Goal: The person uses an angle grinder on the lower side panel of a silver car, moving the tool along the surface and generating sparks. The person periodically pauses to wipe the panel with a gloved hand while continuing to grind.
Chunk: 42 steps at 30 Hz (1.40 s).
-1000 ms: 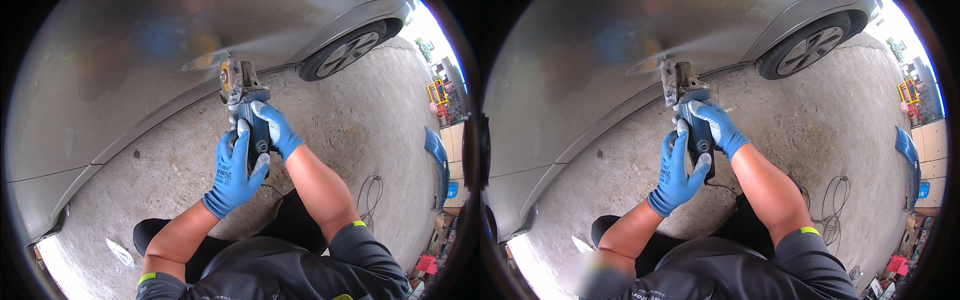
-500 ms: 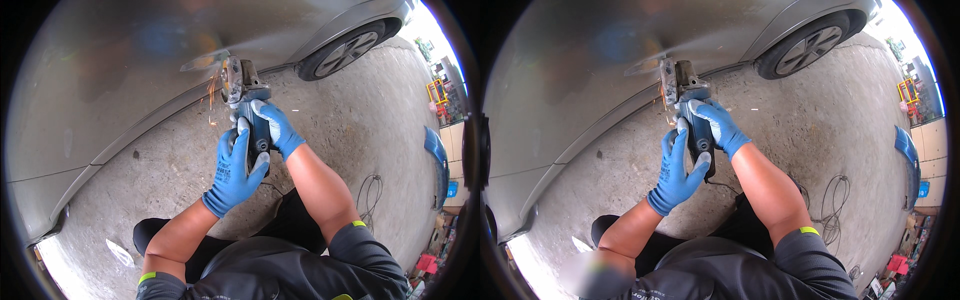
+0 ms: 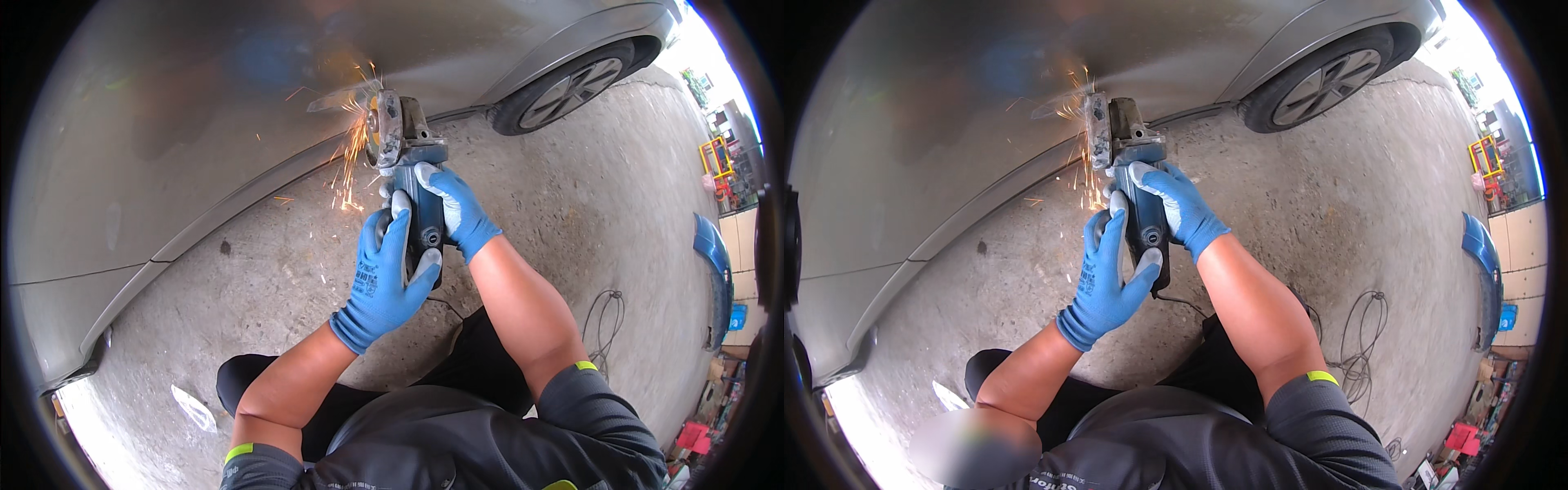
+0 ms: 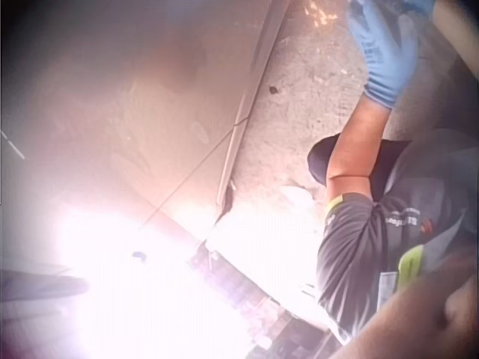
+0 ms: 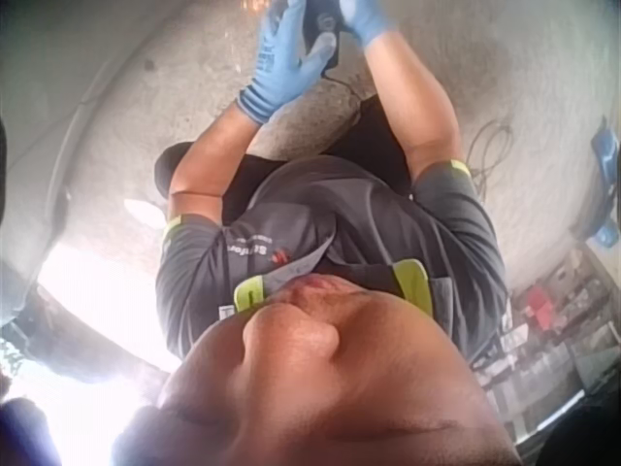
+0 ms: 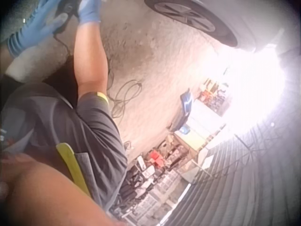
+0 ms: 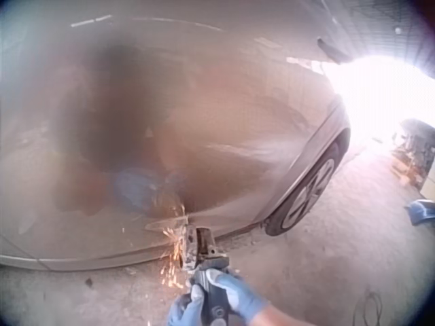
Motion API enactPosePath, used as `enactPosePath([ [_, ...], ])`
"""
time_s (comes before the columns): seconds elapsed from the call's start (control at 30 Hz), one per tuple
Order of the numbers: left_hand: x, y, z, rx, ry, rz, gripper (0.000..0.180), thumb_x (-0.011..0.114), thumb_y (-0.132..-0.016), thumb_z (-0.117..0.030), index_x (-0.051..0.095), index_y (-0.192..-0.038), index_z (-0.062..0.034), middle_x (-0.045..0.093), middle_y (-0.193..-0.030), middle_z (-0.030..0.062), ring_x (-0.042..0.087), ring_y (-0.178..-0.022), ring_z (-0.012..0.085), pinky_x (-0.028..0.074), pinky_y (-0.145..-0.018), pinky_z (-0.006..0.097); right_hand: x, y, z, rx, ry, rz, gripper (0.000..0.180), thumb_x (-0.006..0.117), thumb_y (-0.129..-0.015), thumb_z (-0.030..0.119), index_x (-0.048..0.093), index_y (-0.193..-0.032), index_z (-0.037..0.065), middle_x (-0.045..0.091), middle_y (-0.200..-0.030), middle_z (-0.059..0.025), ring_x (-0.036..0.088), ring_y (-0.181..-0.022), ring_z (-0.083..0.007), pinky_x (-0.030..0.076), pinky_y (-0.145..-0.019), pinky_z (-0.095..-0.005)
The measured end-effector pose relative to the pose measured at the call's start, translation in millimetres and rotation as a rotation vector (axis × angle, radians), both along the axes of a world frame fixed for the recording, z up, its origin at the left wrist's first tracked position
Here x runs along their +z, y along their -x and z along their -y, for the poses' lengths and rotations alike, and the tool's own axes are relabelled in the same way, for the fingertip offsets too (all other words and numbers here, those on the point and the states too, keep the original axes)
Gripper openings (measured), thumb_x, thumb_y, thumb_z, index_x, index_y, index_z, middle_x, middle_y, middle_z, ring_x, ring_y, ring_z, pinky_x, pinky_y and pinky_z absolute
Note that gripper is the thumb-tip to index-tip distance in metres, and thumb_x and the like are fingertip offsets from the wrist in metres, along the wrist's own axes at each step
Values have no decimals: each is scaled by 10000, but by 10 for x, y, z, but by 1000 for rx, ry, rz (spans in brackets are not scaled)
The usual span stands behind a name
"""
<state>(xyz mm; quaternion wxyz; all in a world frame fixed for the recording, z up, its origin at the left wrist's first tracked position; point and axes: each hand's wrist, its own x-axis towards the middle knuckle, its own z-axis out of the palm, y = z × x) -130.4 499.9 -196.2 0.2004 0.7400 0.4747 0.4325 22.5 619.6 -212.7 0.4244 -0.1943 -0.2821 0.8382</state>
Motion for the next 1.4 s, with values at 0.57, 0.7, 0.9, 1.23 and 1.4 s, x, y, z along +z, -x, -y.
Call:
enactPosePath([
  [0.57, 31, 4, -38, -50, 29, 39, 902, 751, -921, -102, 226, -1636, 59, 402, -1450, 305, 460, -1332, 428, 399, -1135, 475, 3, -2, 27, -77, -84, 93, 538, 566, -1051, 353, 559, -1397, -58, 719, -1178, -226, 731, -1027, -317, 613, -942, -427],
  [0.7, 42, -2, -49, -65, 31, 44, 912, 754, -918, -100, 220, -1640, 55, 394, -1454, 305, 458, -1336, 428, 393, -1143, 473, -26, -36, 3, -100, -60, 104, 538, 571, -1050, 352, 557, -1392, -62, 718, -1170, -226, 730, -1024, -311, 612, -938, -423],
  [0.9, 5, -11, -20, -34, 25, 64, 913, 755, -915, -91, 218, -1640, 52, 385, -1471, 306, 450, -1340, 427, 385, -1146, 471, -81, -14, -28, -62, -18, 89, 469, 621, -1037, 285, 568, -1375, -36, 713, -1205, -219, 734, -1021, -314, 620, -928, -426],
  [1.23, 34, -2, -15, -52, 47, 76, 898, 750, -915, -79, 224, -1629, 66, 397, -1475, 305, 434, -1349, 431, 380, -1152, 481, -9, -11, 9, -77, -52, 80, 475, 588, -1054, 313, 560, -1371, -39, 709, -1184, -242, 735, -1019, -334, 625, -922, -444],
  [1.4, -6, -14, 7, -17, 27, 75, 905, 749, -912, -74, 217, -1633, 61, 393, -1481, 306, 426, -1350, 435, 377, -1155, 481, 130, 43, 63, -62, -40, 165, 468, 602, -1046, 286, 548, -1378, -38, 710, -1181, -242, 733, -1021, -341, 622, -929, -444],
])
